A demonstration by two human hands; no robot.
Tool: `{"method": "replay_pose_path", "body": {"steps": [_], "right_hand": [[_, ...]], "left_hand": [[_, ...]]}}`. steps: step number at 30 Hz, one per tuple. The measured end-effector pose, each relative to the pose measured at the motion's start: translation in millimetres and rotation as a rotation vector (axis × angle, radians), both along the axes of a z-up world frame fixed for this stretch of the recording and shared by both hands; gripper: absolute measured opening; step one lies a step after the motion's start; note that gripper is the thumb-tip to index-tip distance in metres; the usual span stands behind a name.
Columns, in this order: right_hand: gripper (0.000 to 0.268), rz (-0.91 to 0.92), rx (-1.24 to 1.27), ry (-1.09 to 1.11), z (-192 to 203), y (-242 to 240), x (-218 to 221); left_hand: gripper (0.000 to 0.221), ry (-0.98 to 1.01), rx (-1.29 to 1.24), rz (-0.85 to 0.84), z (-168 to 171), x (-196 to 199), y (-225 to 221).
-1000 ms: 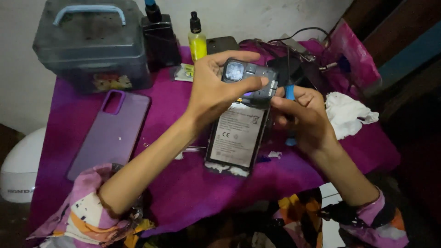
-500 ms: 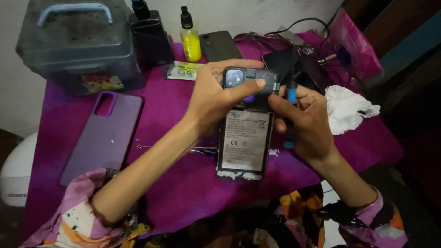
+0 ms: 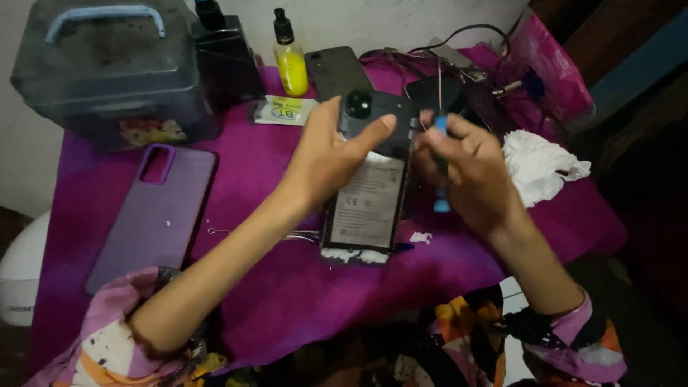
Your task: A person uses a precision screwdriver to remove several screws from the internal frame of a disassembled smartphone on a purple work mat.
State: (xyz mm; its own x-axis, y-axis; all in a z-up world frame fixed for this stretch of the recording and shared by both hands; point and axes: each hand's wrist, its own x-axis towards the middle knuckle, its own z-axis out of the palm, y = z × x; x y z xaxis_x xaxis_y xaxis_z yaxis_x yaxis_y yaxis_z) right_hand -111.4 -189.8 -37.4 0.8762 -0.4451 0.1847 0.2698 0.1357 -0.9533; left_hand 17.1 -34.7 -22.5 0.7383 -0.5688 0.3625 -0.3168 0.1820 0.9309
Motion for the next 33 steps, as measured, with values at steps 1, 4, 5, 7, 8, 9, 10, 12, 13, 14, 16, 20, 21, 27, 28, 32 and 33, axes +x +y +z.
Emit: {"method": "replay_pose_path", "body": {"steps": [1, 4, 5, 7, 8, 9, 10, 12, 13, 14, 16, 20, 21, 27, 28, 32, 33], "right_hand": [[0.038, -0.002, 0.0, 0.002, 7.2, -6.4, -4.9], [0.092, 0.212, 0.114, 0.017, 26.9, -24.3, -11.4], [0.077, 0.21, 0.061, 0.03, 29.9, -29.0, -9.6], [0.066, 0.221, 0.009, 0.052, 35.9, -37.5, -3.9], [0.072, 0.242, 0.077, 0.046, 39.1, -42.1, -0.6], [0.079, 0.263, 0.146, 0.04, 42.1, -46.5, 3.0], [0.079, 0.276, 0.147, 0.046, 47.5, -52.3, 4.5], [0.083, 0.469, 0.197, -0.043, 55.9, -60.7, 8.4], [0.083, 0.484, 0.202, -0.035, 54.9, -55.9, 13.8], [0.073, 0.39, 0.008, -0.048, 55.2, -51.8, 18.9], [0.065, 0.295, -0.184, -0.061, 46.8, -48.9, 37.7], [0.034, 0.081, -0.338, -0.184, 31.8, -35.2, 68.9], [0.043, 0.024, -0.434, -0.184, 31.9, -26.2, 69.9], [0.033, 0.076, -0.552, -0.111, 7.2, 0.7, 40.4], [0.033, 0.081, -0.554, -0.112, 6.0, 1.7, 38.6], [0.018, 0.115, -0.726, -0.206, 2.1, 13.5, 31.1], [0.017, 0.125, -0.657, -0.197, 0.6, 18.0, 28.2]], "left_hand": [[0.024, 0.002, 0.0, -0.002, 0.9, 0.0, 3.7], [0.022, 0.029, 0.085, -0.105, 8.4, -0.2, 13.7], [0.021, 0.074, 0.086, -0.167, 12.2, -0.6, 15.6], [0.019, 0.13, 0.085, -0.216, 17.3, -0.6, 22.8], [0.025, 0.086, 0.137, -0.239, 19.5, 1.1, 26.2], [0.032, 0.042, 0.188, -0.261, 21.5, 2.9, 29.7], [0.032, 0.048, 0.187, -0.248, 24.0, 3.1, 33.5], [0.029, 0.058, 0.393, -0.24, 27.0, 2.6, 44.7], [0.029, 0.069, 0.394, -0.225, 18.7, 4.7, 46.0], [0.027, 0.073, 0.371, -0.258, 12.4, 7.9, 45.9], [0.025, 0.076, 0.346, -0.287, 3.3, 13.0, 47.1], [0.024, 0.154, 0.362, -0.369, 10.6, 14.1, 53.0], [0.049, 0.119, 0.429, -0.342, 16.3, 12.1, 56.0], [0.014, 0.176, 0.38, -0.408, -8.4, 31.9, 66.9], [0.014, 0.177, 0.378, -0.404, -9.6, 32.7, 67.6], [0.017, 0.229, 0.423, -0.413, -17.1, 37.8, 69.6], [0.023, 0.238, 0.414, -0.413, -21.2, 39.0, 69.1]]}}
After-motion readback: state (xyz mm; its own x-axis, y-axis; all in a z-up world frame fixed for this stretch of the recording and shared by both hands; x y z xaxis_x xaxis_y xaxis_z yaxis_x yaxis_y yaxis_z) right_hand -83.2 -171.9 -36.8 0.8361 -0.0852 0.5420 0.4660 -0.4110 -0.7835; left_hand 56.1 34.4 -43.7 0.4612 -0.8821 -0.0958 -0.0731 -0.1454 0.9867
